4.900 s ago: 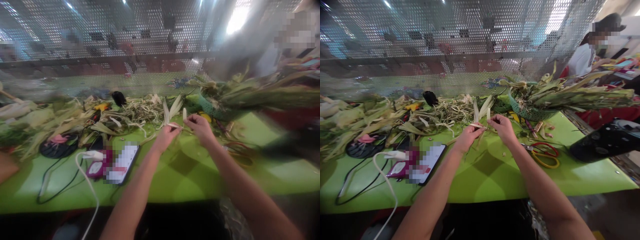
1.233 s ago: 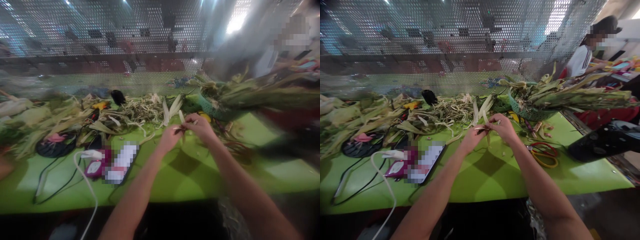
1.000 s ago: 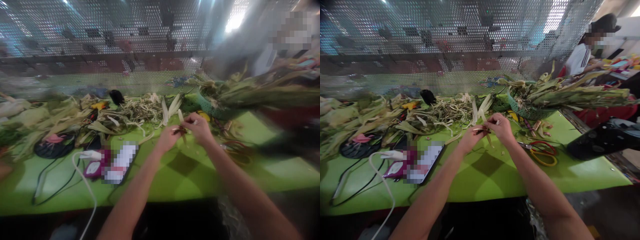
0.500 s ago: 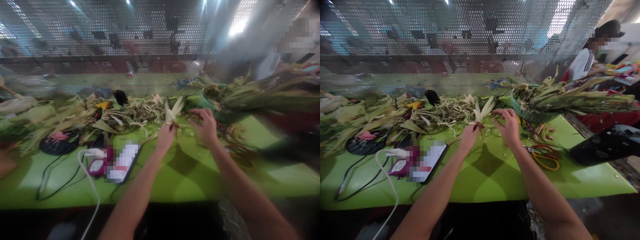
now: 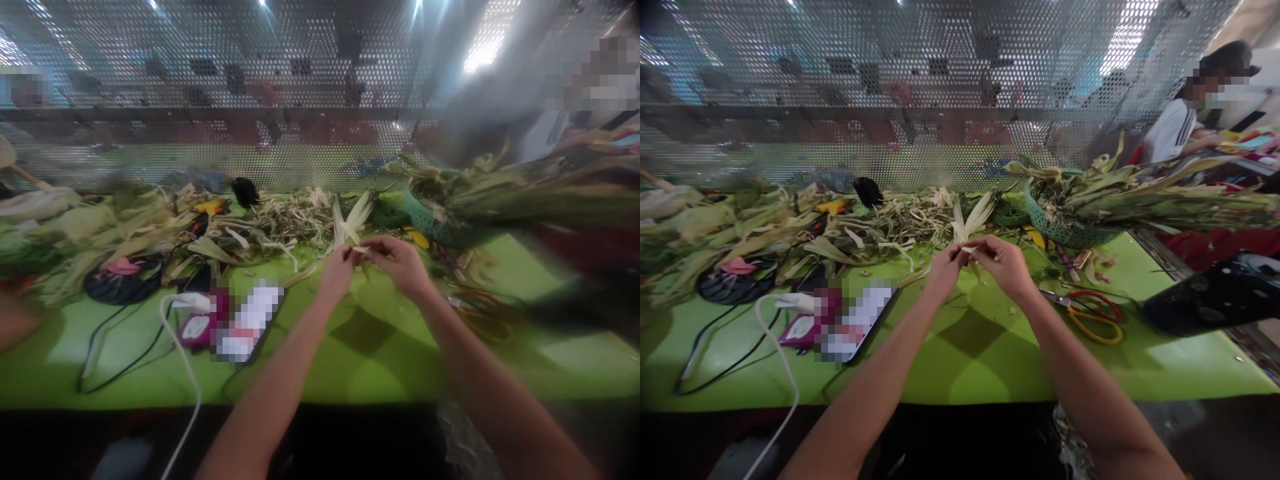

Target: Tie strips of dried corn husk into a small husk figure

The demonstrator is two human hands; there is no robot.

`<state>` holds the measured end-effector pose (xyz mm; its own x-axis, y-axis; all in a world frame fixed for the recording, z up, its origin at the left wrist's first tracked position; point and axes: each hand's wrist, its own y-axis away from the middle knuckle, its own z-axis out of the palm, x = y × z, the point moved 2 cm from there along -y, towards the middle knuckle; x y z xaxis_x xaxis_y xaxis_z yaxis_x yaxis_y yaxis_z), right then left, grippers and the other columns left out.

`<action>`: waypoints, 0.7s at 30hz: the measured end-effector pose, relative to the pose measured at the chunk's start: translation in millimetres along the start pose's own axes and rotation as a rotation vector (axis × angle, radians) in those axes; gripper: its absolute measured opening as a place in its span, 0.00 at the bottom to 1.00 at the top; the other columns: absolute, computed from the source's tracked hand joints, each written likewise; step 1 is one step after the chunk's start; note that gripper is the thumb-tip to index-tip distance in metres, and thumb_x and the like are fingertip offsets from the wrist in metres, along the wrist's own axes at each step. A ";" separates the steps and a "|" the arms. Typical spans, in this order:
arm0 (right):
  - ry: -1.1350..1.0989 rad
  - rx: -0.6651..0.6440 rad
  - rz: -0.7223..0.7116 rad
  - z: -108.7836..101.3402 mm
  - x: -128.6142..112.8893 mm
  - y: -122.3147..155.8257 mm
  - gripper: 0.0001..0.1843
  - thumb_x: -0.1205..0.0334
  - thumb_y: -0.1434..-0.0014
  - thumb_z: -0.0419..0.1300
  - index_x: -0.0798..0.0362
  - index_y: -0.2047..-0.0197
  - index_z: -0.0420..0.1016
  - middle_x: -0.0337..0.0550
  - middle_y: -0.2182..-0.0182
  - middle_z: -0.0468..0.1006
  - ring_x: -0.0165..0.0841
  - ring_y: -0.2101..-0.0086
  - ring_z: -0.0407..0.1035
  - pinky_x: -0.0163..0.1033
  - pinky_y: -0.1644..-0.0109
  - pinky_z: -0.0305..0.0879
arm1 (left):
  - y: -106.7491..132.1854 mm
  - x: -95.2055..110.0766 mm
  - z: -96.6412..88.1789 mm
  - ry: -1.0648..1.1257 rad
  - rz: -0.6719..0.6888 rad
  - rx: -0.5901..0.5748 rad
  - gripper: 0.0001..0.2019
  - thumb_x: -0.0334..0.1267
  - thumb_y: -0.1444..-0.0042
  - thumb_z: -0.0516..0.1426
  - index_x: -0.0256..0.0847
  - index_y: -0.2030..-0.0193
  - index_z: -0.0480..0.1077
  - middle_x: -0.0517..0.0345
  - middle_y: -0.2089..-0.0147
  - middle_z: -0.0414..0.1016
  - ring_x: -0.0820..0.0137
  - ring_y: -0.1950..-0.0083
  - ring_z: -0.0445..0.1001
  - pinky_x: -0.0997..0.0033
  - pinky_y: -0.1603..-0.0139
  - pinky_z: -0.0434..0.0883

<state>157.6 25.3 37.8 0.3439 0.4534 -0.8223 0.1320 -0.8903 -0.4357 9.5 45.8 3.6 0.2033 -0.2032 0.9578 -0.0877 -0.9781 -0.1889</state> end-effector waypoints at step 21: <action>0.272 0.004 -0.332 -8.4 2.0 -2.1 0.09 0.69 0.42 0.61 0.49 0.60 0.80 0.42 0.63 0.82 0.35 0.62 0.75 0.40 0.56 0.71 | 5.7 16.0 -2.3 0.778 -0.298 -0.133 0.15 0.40 0.56 0.68 0.35 0.69 0.67 0.69 0.78 0.57 0.86 0.81 0.51 0.83 0.82 0.45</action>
<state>165.8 27.7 40.1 0.5161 0.6873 -0.5111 0.2732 -0.6977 -0.6623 9.9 37.2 18.3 -0.4890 0.1997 0.8491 -0.2613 -0.9623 0.0759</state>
